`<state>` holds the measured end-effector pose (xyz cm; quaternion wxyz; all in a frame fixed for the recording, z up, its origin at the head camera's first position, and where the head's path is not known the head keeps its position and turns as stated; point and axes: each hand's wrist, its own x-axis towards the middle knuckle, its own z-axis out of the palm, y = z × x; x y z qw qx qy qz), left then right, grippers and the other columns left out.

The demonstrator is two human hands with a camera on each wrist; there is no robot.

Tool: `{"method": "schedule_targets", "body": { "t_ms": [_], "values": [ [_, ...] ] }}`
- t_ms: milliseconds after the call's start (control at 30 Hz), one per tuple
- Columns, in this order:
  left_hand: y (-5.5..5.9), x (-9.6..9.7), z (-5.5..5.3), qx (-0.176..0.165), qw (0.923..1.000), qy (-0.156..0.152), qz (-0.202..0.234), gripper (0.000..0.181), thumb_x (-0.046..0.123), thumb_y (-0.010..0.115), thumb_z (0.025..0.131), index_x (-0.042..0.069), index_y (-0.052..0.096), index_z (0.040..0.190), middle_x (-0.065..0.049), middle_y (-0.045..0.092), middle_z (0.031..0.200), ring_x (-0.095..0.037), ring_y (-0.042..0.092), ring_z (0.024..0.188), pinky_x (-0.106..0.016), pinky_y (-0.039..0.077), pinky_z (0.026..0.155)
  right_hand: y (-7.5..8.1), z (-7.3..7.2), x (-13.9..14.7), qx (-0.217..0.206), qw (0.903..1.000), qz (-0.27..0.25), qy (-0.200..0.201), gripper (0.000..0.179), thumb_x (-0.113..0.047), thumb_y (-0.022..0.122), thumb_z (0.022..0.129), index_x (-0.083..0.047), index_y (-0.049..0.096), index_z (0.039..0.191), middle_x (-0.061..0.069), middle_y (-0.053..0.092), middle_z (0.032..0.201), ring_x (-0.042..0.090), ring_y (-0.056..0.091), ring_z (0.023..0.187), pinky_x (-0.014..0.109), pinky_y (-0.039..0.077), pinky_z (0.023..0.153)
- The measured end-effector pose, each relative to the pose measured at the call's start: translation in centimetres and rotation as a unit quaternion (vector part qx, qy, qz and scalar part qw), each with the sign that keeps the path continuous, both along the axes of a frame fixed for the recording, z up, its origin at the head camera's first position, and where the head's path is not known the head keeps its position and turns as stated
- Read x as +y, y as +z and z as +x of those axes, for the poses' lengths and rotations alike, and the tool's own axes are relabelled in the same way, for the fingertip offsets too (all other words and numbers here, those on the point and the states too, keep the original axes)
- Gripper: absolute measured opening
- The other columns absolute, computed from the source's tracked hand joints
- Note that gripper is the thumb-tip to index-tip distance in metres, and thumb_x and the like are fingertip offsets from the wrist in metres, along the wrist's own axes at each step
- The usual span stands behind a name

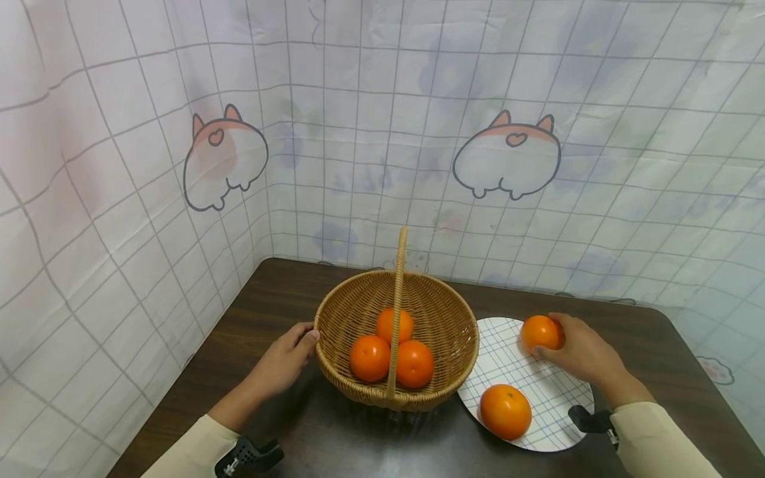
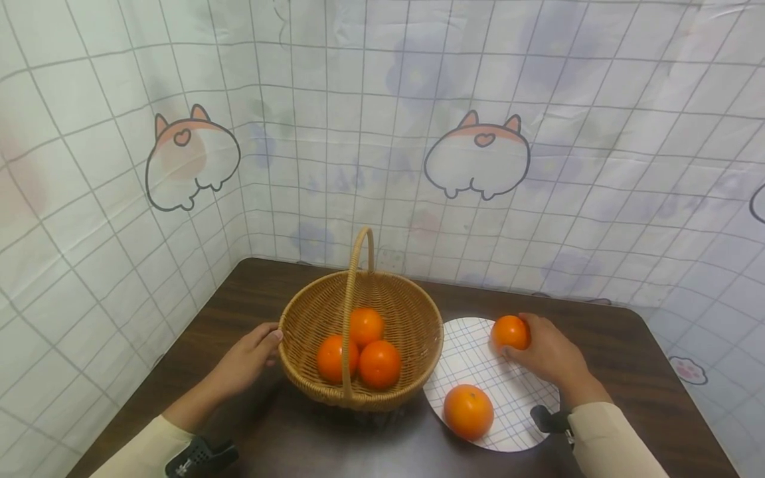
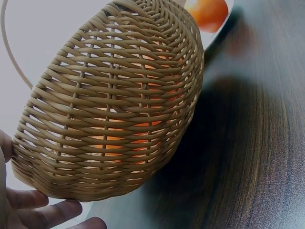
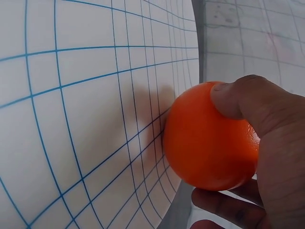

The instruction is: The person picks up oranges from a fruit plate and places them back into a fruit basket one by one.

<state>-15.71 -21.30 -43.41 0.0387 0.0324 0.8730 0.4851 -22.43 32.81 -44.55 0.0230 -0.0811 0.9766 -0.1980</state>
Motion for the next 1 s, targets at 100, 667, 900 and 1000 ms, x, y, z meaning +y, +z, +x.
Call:
{"method": "schedule_targets", "body": {
  "t_ms": [100,667,900,1000],
  "values": [
    [0.0,0.0,0.0,0.001,1.0000,-0.002,0.001,0.055,0.043,0.042,0.111,0.003,0.047,0.149,-0.016,0.064,0.126,-0.033,0.064,0.113,-0.048,0.054,0.091,0.1,0.1,-0.1,-0.002,1.0000,-0.002,-0.003,0.096,-0.052,0.080,0.085,0.009,0.040,0.147,0.036,0.049,0.137,0.048,0.059,0.110,0.067,0.049,0.087],
    [0.1,0.0,0.0,0.001,1.0000,-0.003,0.000,0.055,0.042,0.042,0.111,0.003,0.047,0.149,-0.016,0.064,0.125,-0.034,0.064,0.111,-0.048,0.054,0.090,0.7,0.8,-0.4,0.013,0.9999,-0.005,0.002,0.095,-0.053,0.081,0.084,0.006,0.042,0.148,0.033,0.050,0.139,0.046,0.059,0.111,0.067,0.049,0.087],
    [0.1,0.0,-0.1,0.002,1.0000,-0.007,-0.001,0.056,0.043,0.042,0.111,0.002,0.047,0.149,-0.013,0.064,0.116,-0.032,0.063,0.105,-0.043,0.053,0.084,1.2,1.0,-0.8,0.028,0.9995,-0.005,0.008,0.095,-0.053,0.081,0.085,0.005,0.042,0.148,0.031,0.053,0.136,0.043,0.061,0.108,0.065,0.050,0.087],
    [0.1,0.0,-0.1,0.001,1.0000,-0.006,-0.002,0.054,0.042,0.042,0.111,0.003,0.047,0.149,-0.011,0.063,0.114,-0.031,0.062,0.102,-0.040,0.051,0.081,1.6,1.1,-0.9,0.033,0.9994,-0.007,0.011,0.095,-0.054,0.081,0.085,0.006,0.042,0.148,0.030,0.054,0.136,0.042,0.061,0.108,0.064,0.051,0.087]
  ]
}}
